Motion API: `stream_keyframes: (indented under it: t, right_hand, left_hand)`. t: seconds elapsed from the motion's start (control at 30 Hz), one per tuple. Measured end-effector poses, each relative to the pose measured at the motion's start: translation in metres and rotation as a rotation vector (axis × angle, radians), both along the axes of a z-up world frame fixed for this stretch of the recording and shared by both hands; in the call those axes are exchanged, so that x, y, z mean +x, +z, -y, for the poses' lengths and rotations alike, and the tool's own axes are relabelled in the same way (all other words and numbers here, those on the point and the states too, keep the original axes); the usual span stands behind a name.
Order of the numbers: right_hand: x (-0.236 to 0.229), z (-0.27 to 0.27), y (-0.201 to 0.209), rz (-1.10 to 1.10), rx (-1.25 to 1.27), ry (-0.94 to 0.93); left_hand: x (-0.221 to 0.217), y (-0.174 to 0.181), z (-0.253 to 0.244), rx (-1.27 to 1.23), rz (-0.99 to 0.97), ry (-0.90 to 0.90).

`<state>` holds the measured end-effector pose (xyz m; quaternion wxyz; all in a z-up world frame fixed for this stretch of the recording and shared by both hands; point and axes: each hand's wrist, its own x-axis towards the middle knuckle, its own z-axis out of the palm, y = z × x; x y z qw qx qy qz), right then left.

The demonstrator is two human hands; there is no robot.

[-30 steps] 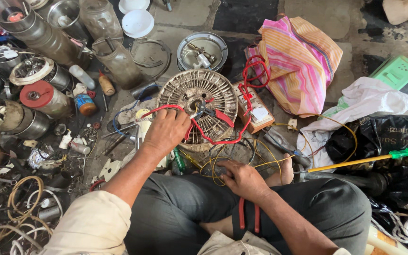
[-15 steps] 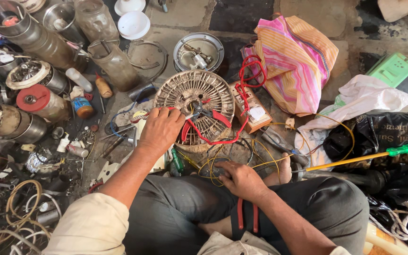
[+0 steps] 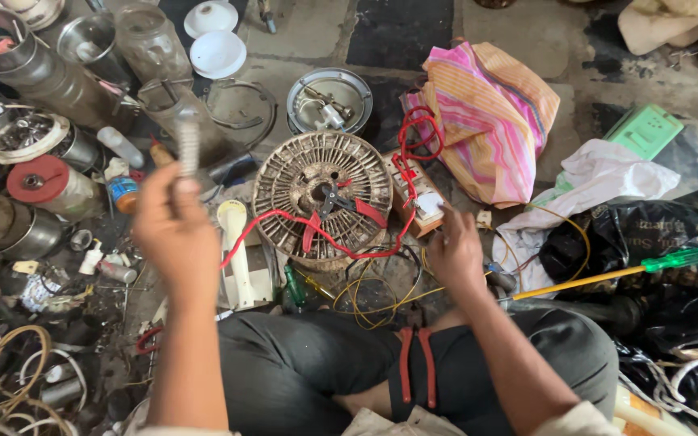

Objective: The person repairs an electric iron by stripping and connecting wires, testing the internal components with a screwdriver, and reassembling the heating element housing.

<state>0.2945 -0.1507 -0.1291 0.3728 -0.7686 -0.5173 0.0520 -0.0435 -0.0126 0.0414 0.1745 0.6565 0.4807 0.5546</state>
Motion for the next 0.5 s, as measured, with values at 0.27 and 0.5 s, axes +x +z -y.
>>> stream_keyframes:
  t: [0.27, 0.5]
  right_hand:
    - [0.057, -0.067, -0.022, 0.096, -0.422, 0.216]
    - [0.075, -0.101, -0.029, 0.159, -0.542, 0.316]
  left_hand:
    - [-0.037, -0.055, 0.033, -0.299, 0.796, -0.066]
    - [-0.051, -0.096, 0.031, -0.276, 0.743, -0.022]
